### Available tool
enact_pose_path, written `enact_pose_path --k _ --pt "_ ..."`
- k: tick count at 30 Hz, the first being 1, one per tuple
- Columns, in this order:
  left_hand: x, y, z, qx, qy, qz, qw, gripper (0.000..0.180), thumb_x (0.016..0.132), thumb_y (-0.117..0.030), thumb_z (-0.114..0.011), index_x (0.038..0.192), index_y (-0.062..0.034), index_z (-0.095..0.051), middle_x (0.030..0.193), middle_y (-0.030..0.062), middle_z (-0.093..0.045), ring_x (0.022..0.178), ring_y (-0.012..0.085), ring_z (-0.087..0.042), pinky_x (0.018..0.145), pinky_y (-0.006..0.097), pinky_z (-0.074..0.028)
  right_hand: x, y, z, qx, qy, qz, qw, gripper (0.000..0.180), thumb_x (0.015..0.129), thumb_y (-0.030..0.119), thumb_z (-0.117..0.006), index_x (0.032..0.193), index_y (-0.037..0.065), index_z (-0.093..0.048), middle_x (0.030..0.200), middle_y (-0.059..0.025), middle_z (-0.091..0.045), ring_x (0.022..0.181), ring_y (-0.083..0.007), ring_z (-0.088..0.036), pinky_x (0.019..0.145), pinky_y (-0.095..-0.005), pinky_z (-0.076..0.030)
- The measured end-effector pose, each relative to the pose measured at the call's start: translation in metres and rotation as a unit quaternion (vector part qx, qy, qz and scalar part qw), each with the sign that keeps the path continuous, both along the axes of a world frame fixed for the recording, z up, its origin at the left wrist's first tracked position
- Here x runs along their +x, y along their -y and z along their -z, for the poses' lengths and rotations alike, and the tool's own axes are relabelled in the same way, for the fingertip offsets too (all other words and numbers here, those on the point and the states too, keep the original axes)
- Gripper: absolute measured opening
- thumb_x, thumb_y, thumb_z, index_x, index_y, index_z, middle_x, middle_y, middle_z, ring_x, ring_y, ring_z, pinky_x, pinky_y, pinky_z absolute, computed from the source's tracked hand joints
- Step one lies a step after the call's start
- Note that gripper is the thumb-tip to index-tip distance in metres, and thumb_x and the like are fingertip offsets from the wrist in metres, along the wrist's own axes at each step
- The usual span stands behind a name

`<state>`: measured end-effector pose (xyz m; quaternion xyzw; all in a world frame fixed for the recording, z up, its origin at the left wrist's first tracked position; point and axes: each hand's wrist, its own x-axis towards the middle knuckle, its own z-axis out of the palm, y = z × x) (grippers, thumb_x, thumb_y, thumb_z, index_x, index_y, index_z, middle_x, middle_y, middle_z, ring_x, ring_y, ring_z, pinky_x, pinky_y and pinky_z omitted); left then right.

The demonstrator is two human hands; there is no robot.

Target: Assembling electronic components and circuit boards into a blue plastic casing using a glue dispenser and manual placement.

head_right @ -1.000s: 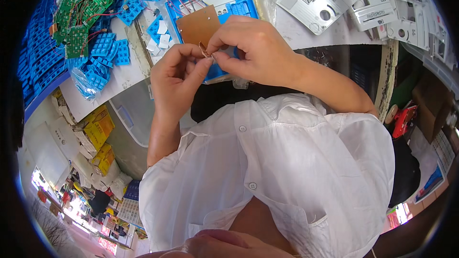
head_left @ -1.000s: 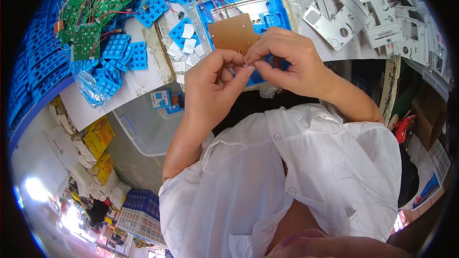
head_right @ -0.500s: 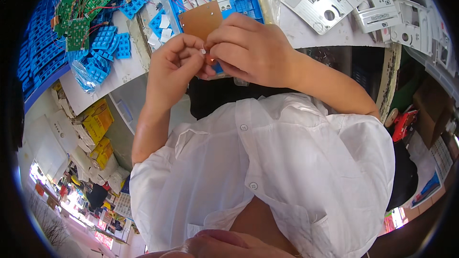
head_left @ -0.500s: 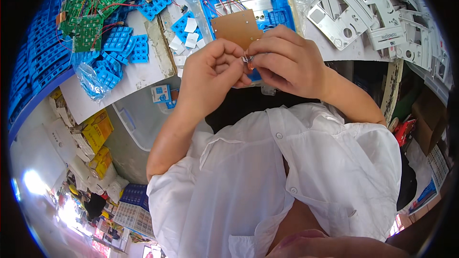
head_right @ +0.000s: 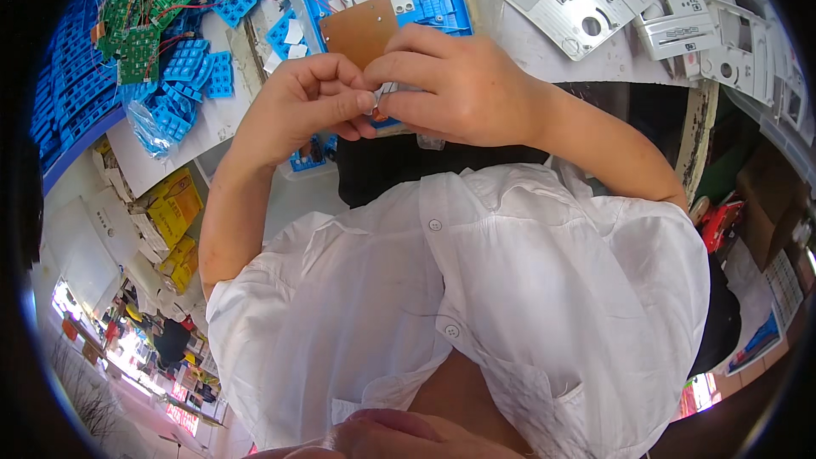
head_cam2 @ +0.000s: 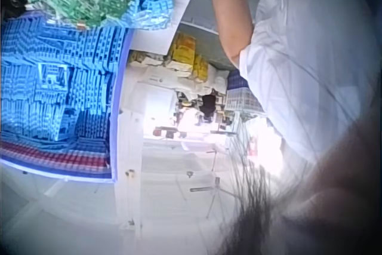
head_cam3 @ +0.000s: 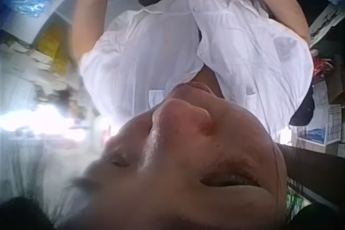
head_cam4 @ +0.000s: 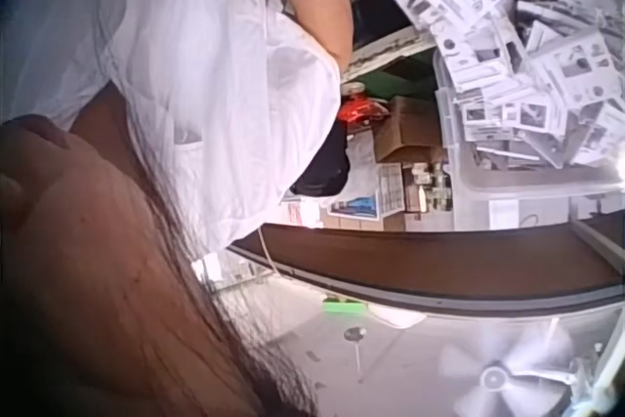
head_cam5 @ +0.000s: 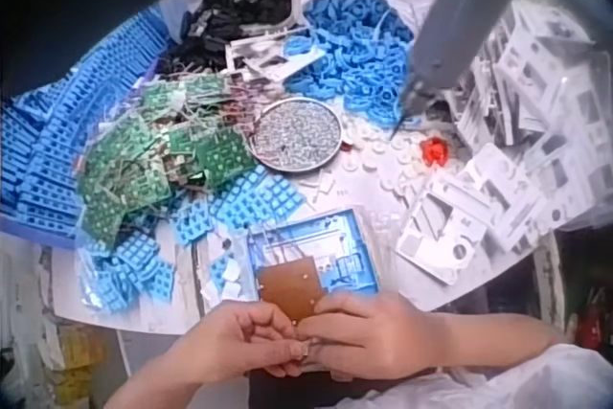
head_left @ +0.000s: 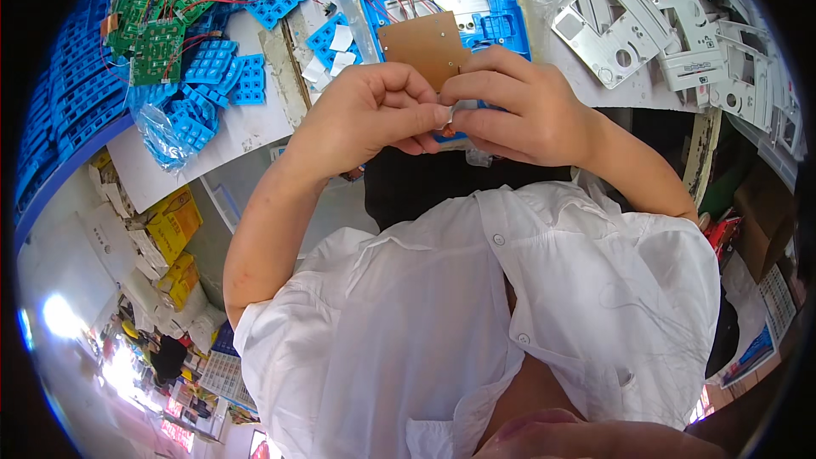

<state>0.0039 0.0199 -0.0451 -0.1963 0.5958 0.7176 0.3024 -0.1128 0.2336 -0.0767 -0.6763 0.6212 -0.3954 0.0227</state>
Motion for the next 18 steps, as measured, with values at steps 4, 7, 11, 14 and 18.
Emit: enact_pose_path --k 4,7,11,14,18 --pt "-0.002 -0.005 -0.005 0.011 0.022 -0.024 0.999 0.023 0.094 -0.020 -0.076 0.098 0.0020 -0.070 0.087 0.0095 -0.076 0.076 0.0141 -0.073 0.067 0.025 -0.059 -0.002 -0.001 0.001 0.009 0.003 -0.004 1.000 0.032 0.064 0.008 -0.080 0.094 0.009 -0.071 0.113 -0.0035 -0.066 0.101 -0.0239 -0.064 0.062 -0.0320 -0.058" --pt "-0.001 -0.005 -0.002 0.003 0.021 -0.008 1.000 0.022 0.093 -0.018 -0.077 0.097 0.0025 -0.071 0.084 0.0089 -0.075 0.075 0.0139 -0.073 0.067 0.025 -0.059 -0.002 -0.001 -0.001 0.009 0.010 -0.014 1.000 0.033 0.064 0.008 -0.081 0.095 0.009 -0.071 0.113 -0.0032 -0.066 0.101 -0.0243 -0.064 0.063 -0.0324 -0.058" --pt "0.004 -0.007 -0.001 0.008 -0.004 -0.012 1.000 0.015 0.091 -0.011 -0.075 0.094 0.0028 -0.070 0.082 0.0077 -0.075 0.074 0.0121 -0.072 0.066 0.025 -0.058 -0.001 -0.003 -0.001 0.008 0.015 -0.024 1.000 0.031 0.065 0.010 -0.080 0.095 0.011 -0.072 0.112 -0.0027 -0.066 0.101 -0.0249 -0.063 0.063 -0.0330 -0.058" --pt "0.009 -0.012 -0.005 -0.102 -0.033 0.014 0.994 0.008 0.091 -0.005 -0.072 0.094 0.0015 -0.069 0.085 0.0061 -0.074 0.072 0.0103 -0.070 0.063 0.022 -0.055 -0.004 -0.004 -0.002 0.017 0.001 -0.028 0.999 0.028 0.068 0.012 -0.080 0.095 0.010 -0.074 0.112 -0.0055 -0.067 0.099 -0.0280 -0.064 0.061 -0.0332 -0.057" --pt "0.023 -0.031 -0.001 -0.336 -0.221 -0.036 0.915 0.007 0.081 -0.002 -0.075 0.085 -0.0013 -0.070 0.076 0.0064 -0.068 0.061 0.0131 -0.064 0.057 0.027 -0.050 -0.003 -0.006 0.000 0.038 -0.016 0.005 0.999 0.029 0.068 0.011 -0.079 0.097 0.011 -0.076 0.113 -0.0061 -0.068 0.099 -0.0293 -0.064 0.063 -0.0326 -0.057"
